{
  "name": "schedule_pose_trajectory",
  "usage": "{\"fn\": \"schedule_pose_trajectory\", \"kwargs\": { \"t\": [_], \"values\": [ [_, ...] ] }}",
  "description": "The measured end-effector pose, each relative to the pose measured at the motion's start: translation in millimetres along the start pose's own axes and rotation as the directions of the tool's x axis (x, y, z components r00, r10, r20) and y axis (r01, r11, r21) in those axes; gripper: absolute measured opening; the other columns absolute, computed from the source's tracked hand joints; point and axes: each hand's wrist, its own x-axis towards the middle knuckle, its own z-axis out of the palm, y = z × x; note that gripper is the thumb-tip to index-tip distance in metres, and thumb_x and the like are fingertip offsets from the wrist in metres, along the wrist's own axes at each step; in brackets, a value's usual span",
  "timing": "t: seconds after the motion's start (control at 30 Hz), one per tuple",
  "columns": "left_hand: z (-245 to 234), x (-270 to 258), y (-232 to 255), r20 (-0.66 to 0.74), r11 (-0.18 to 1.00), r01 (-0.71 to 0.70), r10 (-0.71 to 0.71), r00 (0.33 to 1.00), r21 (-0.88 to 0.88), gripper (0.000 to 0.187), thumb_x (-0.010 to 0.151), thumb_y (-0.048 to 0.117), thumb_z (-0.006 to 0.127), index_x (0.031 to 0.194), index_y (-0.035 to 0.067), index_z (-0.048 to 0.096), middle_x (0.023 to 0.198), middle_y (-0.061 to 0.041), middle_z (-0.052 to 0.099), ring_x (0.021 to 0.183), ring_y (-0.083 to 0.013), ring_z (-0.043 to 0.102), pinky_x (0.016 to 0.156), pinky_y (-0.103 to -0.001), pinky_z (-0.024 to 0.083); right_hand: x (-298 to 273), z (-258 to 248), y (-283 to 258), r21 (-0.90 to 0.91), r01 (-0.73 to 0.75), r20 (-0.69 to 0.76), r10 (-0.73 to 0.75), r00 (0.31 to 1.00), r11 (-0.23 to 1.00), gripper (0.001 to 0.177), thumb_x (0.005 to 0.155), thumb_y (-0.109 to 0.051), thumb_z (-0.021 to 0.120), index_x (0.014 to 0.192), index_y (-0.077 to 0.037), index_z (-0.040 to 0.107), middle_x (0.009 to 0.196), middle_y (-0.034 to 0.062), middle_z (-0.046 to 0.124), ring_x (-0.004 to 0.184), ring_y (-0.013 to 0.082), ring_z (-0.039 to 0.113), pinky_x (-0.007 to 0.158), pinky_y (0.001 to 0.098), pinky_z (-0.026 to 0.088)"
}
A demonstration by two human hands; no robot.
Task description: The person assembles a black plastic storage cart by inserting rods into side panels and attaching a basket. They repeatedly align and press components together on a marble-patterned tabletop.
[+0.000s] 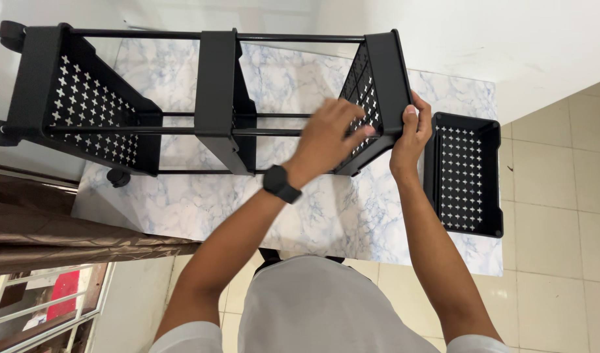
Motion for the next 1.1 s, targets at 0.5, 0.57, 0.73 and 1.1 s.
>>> {"fn": "schedule_pose_trajectory", "kwargs": {
  "t": [0.5, 0.57, 0.73, 1.1],
  "values": [
    [-141, 6, -170, -0.052, 0.786, 0.617, -0.615, 0.786, 0.041, 0.093, 0.086, 0.045, 0.092, 0.149, 0.004, 0.038, 0.14, -0.027, 0.05, 0.127, -0.0423, 0.053, 0.101, -0.05, 0.049, 45, -19, -32, -0.203, -0.157, 0.141, 0.188, 0.972, 0.966, 0.046, 0.11, -0.034, 0.056, 0.142, -0.002, 0.054, 0.134, 0.0124, 0.064, 0.119, 0.0182, 0.062, 0.101, 0.0304, 0.049],
    [-139, 4, -177, -0.017, 0.772, 0.634, -0.635, 0.772, -0.051, 0.101, 0.084, 0.044, 0.091, 0.153, 0.003, 0.029, 0.131, -0.025, 0.06, 0.119, -0.0385, 0.064, 0.099, -0.046, 0.055, 64, -14, -33, -0.31, -0.238, 0.171, 0.3, 0.939, 0.921, 0.045, 0.11, -0.037, 0.058, 0.138, -0.002, 0.058, 0.127, 0.0121, 0.067, 0.116, 0.0164, 0.062, 0.098, 0.0286, 0.046],
    [-132, 7, -177, -0.096, 0.813, 0.582, -0.577, 0.811, 0.033, 0.096, 0.08, 0.028, 0.084, 0.154, 0.004, 0.027, 0.118, -0.022, 0.067, 0.101, -0.0348, 0.073, 0.085, -0.044, 0.061, 71, 5, -40, -0.551, -0.18, 0.212, 0.345, 0.915, 0.815, 0.046, 0.107, -0.041, 0.061, 0.113, 0.005, 0.064, 0.096, 0.0149, 0.071, 0.087, 0.0182, 0.063, 0.079, 0.0328, 0.052],
    [-145, 6, -106, -0.25, 0.903, 0.412, -0.375, 0.893, 0.118, 0.082, 0.081, 0.015, 0.083, 0.151, 0.009, 0.04, 0.123, -0.02, 0.061, 0.105, -0.0369, 0.068, 0.091, -0.047, 0.058, 22, -20, -58, -0.57, 0.021, 0.081, 0.031, 0.996, 0.821, 0.038, 0.115, -0.035, 0.051, 0.101, 0.001, 0.052, 0.067, 0.0091, 0.056, 0.055, 0.0125, 0.048, 0.051, 0.0347, 0.037]
  ]
}}
